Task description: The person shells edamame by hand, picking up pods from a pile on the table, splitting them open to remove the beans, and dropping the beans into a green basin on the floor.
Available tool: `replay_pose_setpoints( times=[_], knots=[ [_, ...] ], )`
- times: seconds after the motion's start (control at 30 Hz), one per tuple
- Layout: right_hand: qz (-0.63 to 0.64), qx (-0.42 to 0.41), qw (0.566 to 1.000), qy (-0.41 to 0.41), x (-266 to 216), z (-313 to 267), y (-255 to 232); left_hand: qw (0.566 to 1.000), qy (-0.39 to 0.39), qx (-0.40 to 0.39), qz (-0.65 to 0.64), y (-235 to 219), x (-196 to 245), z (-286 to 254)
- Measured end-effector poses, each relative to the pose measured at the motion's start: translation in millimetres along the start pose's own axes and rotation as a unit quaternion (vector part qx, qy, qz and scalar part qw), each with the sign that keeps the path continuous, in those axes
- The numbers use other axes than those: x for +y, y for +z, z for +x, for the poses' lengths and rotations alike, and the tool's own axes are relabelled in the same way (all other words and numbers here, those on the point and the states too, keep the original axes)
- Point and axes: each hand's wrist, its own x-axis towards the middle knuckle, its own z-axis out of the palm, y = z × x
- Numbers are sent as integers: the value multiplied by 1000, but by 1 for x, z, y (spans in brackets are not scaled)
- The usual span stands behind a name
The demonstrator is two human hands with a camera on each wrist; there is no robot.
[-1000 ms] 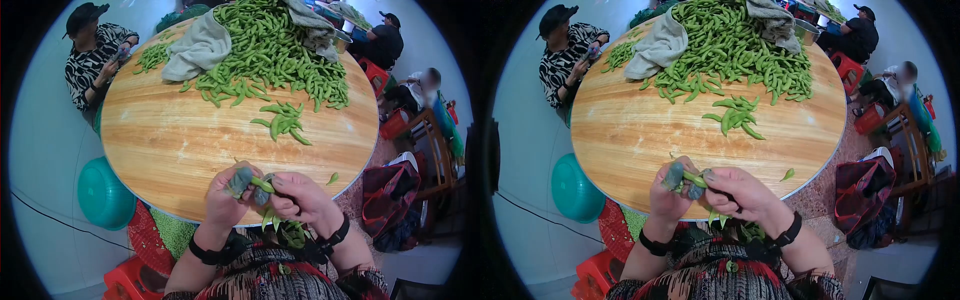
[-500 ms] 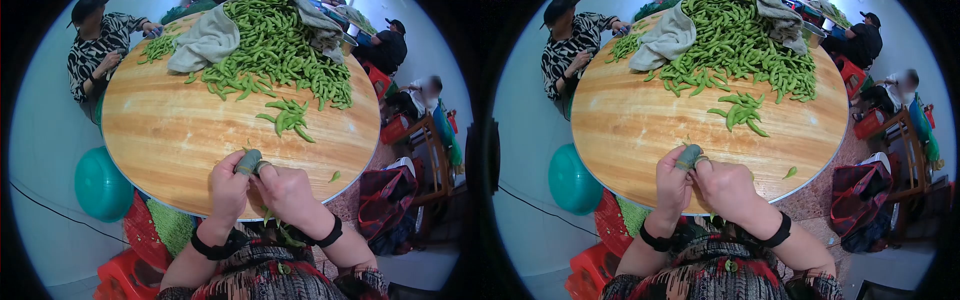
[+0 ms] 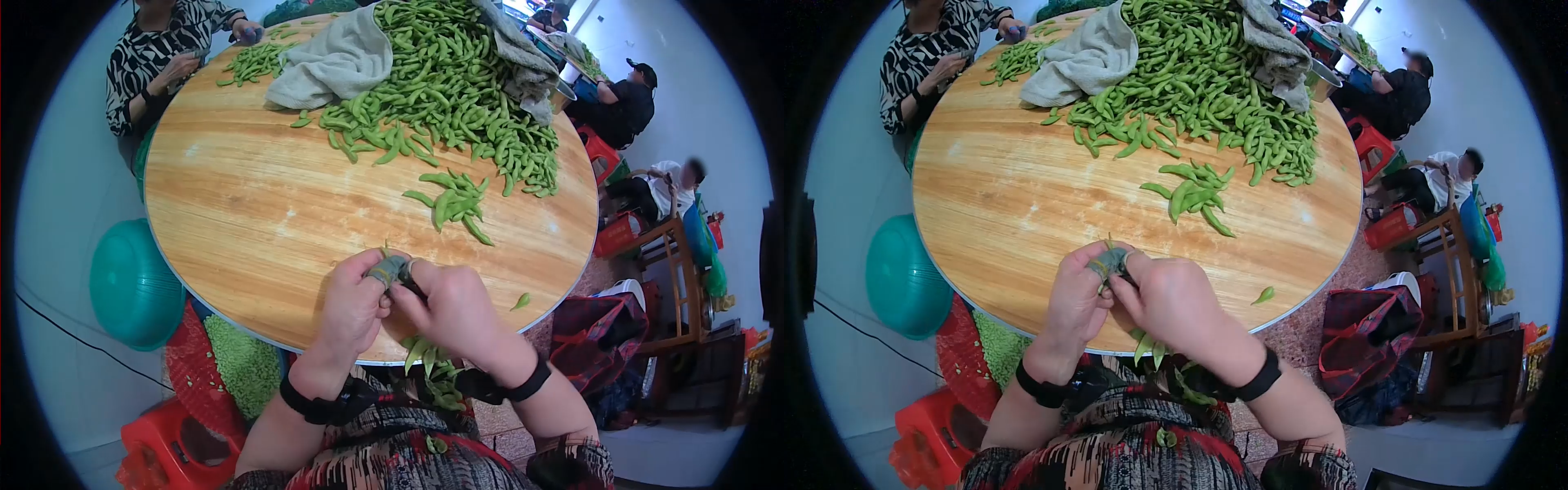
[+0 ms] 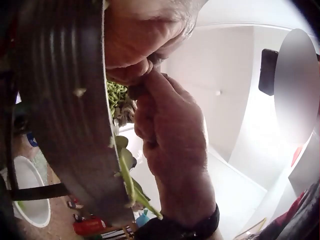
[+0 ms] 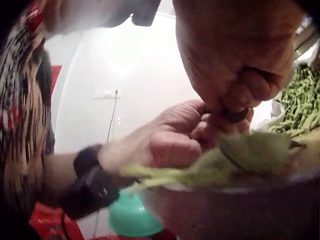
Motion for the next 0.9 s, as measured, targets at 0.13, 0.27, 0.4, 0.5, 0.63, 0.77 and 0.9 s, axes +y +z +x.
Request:
replay_pose_setpoints(
  times=[0.13, 0.27, 0.4, 0.5, 0.63, 0.77, 0.9],
  knots=[
    [36, -104, 994, 17, 40, 48, -23, 999, 28, -8, -15, 0, -3, 0],
    [-190, -25, 981, 30, 62, 79, -6, 1000, 25, -6, 6, 1, -1, -4],
    [-253, -118, 960, -10, 46, 64, -3, 999, 39, -21, 23, 3, -1, -7],
    [-76, -133, 988, 31, 43, 45, -12, 978, 127, -34, 161, 2, -6, -7],
    [235, -65, 959, 142, 34, 17, -15, 972, 131, -46, 190, 7, -7, -6],
    [274, -11, 953, 133, 28, -2, 3, 921, 217, 17, 324, 6, -16, -4],
    [156, 56, 979, 116, 21, -5, 8, 889, 265, 38, 372, 10, -14, -10]
  ],
)
